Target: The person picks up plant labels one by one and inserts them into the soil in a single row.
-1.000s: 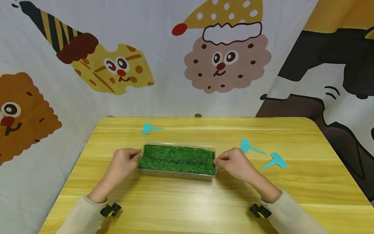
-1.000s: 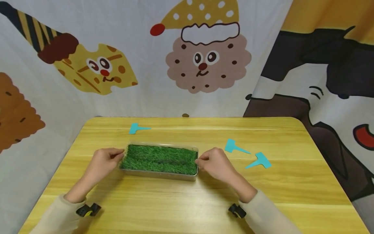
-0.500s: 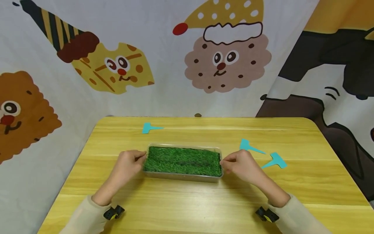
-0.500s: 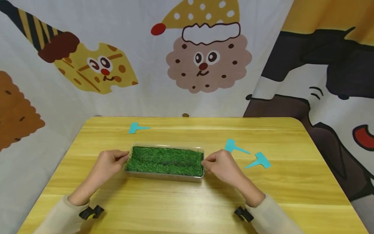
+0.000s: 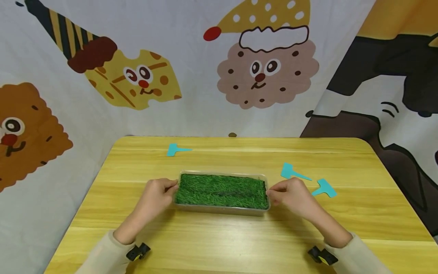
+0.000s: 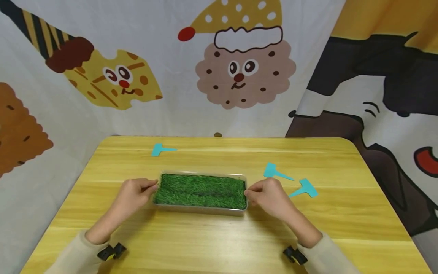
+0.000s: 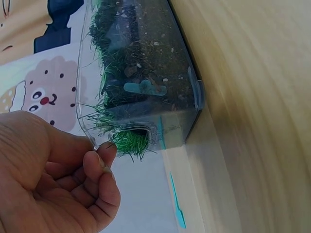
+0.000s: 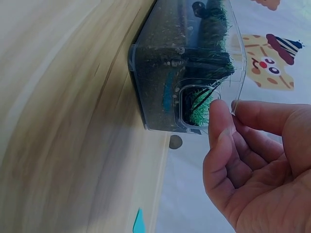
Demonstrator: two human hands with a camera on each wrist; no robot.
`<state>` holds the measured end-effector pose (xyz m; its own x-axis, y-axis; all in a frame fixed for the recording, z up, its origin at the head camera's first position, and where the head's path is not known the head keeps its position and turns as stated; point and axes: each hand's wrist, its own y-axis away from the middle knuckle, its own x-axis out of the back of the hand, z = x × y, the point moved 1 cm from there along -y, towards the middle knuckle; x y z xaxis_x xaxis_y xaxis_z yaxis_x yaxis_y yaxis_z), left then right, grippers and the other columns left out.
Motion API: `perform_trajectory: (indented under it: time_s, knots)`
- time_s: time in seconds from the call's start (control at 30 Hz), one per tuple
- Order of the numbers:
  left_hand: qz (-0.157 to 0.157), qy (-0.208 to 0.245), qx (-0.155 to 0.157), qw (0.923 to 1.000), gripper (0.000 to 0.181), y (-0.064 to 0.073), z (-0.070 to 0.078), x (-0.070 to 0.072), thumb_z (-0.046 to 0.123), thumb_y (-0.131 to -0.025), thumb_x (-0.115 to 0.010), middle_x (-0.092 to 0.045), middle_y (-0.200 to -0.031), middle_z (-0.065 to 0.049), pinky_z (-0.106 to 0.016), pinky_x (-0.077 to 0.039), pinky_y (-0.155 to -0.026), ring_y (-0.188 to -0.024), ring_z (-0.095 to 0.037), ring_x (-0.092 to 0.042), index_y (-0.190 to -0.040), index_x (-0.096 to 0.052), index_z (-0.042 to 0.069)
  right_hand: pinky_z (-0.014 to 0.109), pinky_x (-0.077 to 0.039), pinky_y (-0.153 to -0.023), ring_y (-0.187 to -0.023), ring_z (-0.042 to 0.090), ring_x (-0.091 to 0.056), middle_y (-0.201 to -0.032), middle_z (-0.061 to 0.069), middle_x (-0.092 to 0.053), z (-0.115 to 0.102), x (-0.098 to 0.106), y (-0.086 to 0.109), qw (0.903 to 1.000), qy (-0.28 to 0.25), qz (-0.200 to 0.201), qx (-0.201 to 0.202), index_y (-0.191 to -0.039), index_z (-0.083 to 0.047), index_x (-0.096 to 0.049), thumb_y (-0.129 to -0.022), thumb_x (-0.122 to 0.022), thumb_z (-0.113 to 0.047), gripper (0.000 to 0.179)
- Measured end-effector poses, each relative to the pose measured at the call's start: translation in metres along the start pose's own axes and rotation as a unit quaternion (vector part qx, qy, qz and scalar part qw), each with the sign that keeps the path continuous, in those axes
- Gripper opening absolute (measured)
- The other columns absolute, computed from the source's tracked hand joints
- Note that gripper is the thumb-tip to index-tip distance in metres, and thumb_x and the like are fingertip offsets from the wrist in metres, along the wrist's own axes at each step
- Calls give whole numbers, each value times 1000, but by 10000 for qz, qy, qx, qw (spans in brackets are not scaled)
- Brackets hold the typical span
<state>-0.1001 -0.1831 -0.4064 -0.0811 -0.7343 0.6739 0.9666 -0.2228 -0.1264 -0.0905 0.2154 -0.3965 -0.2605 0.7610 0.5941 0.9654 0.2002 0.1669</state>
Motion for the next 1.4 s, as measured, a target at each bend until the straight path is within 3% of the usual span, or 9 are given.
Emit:
perform_trajectory:
  time_s: [0.27, 0.6, 0.9, 1.13, 1.27, 1.4]
  knots:
    - [-10, 57, 30, 10000, 19, 2, 8, -8, -9, -95, -69, -76, -91, -19, -20, -33, -44, -44, -5, -36, -112, -76, -10, 27, -36, -53, -66, 18, -59, -74, 0, -74, 6, 6, 5, 9999, 39, 40, -107, -97, -8, -84, -98, -74, -19, 14]
    - [-185, 92, 114, 9997, 19, 6, 16, -15, -8, -96, -67, -75, -83, -14, -19, -32, -44, -43, -4, -34, -112, -76, -9, 31, -54, -67, -77, 20, -69, -78, 1, -74, 13, 14, 15, 9993, -116, -11, -357, -99, -8, -83, -99, -74, -21, 16]
    - [-236, 151, 188, 9994, 18, 10, 21, -22, -9, -94, -68, -77, -94, -19, -18, -29, -42, -43, -3, -31, -110, -77, -10, 28, -44, -59, -75, 18, -66, -76, -1, -73, 19, 18, 23, 9992, 9, 80, -404, -97, -11, -83, -98, -75, -25, 16]
    - [-281, 210, 219, 9991, 17, 12, 26, -27, -10, -94, -69, -77, -97, -20, -17, -28, -43, -43, -3, -31, -108, -77, -10, 29, -53, -68, -77, 16, -70, -80, -2, -75, 25, 20, 29, 9989, 74, 115, -446, -99, -11, -83, -98, -76, -27, 17]
    - [-316, 276, 214, 9989, 17, 14, 29, -28, -10, -94, -69, -77, -98, -20, -17, -27, -43, -43, -3, -29, -109, -77, -10, 29, -52, -65, -76, 18, -70, -81, -2, -75, 28, 22, 32, 9988, 42, 67, -474, -99, -11, -83, -99, -75, -27, 18]
    - [-359, 283, 148, 9988, 18, 15, 31, -30, -10, -94, -69, -76, -88, -16, -17, -28, -43, -43, -2, -29, -110, -76, -10, 29, -51, -63, -75, 19, -69, -78, -1, -74, 30, 24, 35, 9986, 12, 53, -534, -98, -12, -83, -99, -75, -27, 17]
